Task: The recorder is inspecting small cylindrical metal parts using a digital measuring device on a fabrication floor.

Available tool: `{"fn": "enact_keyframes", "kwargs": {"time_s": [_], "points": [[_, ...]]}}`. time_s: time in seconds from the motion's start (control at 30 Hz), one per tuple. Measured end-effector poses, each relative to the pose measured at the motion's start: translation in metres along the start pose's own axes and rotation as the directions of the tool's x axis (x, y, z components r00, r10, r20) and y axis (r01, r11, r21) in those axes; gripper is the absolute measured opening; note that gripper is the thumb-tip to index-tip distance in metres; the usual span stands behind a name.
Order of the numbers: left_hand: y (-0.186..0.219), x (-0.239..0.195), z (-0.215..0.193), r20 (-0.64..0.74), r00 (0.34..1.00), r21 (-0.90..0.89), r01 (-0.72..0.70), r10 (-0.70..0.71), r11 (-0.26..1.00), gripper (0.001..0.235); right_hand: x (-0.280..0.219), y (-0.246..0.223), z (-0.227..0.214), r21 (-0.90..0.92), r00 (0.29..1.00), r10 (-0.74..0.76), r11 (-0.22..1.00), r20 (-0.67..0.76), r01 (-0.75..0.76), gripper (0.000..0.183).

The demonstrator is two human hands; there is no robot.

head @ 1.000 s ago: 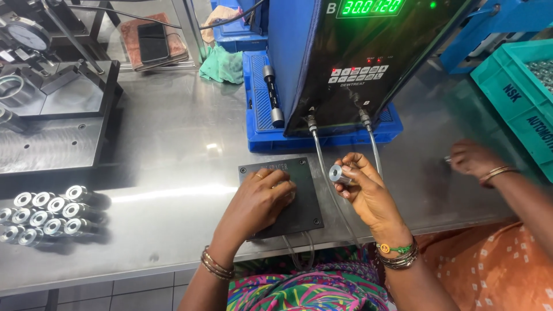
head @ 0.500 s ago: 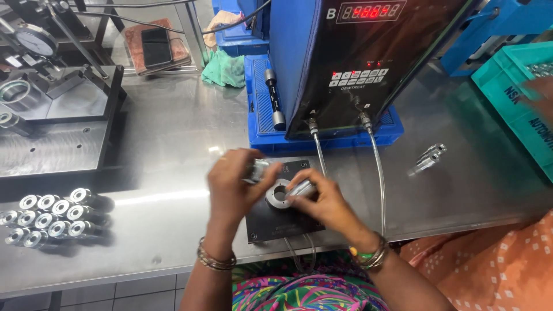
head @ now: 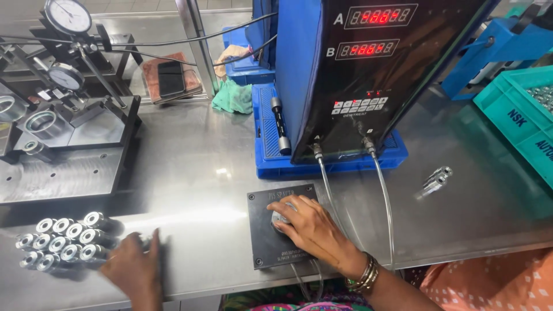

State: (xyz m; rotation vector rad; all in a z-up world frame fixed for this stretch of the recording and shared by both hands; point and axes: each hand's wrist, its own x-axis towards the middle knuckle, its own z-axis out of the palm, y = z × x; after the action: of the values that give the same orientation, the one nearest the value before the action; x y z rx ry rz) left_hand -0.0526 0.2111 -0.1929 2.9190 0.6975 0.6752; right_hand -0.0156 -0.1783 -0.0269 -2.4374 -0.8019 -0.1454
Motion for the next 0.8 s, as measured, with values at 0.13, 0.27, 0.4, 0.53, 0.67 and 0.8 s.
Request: {"fn": "enact_keyframes", "kwargs": {"time_s": [0.13, 0.27, 0.4, 0.53, 0.67, 0.8], "points": [[-0.013, 0.006, 0.01, -0.2, 0.977, 0.165, 0.114, -0.081, 0.98, 0.046, -0.001, -0.003, -0.007, -0.105, 0.998, -0.003, 0.994, 0.058, 0.009, 0.055], [0.041, 0.024, -0.007, -0.209, 0.971, -0.054, 0.107, -0.116, 0.993, 0.046, -0.006, 0.001, -0.005, -0.063, 0.997, 0.003, 0.998, 0.075, 0.001, 0.057], [0.129, 0.024, -0.04, -0.15, 0.987, -0.479, -0.118, 0.051, 0.87, 0.04, -0.007, 0.0, -0.008, -0.058, 0.996, 0.02, 0.998, 0.091, -0.015, 0.06], [0.204, 0.006, -0.082, -0.116, 0.983, -0.725, -0.182, 0.143, 0.665, 0.033, -0.008, -0.006, -0.01, -0.095, 0.996, 0.035, 0.995, 0.085, -0.027, 0.058], [0.244, -0.009, -0.116, -0.117, 0.956, -0.91, -0.211, 0.269, 0.356, 0.024, -0.012, 0.003, 0.0, -0.083, 0.992, -0.073, 0.994, -0.103, 0.064, 0.058], [0.258, -0.022, -0.106, 0.035, 0.955, -0.998, 0.018, 0.293, 0.061, 0.021, -0.013, 0.014, 0.008, 0.015, 0.984, -0.074, 0.997, -0.159, 0.077, 0.059]]}}
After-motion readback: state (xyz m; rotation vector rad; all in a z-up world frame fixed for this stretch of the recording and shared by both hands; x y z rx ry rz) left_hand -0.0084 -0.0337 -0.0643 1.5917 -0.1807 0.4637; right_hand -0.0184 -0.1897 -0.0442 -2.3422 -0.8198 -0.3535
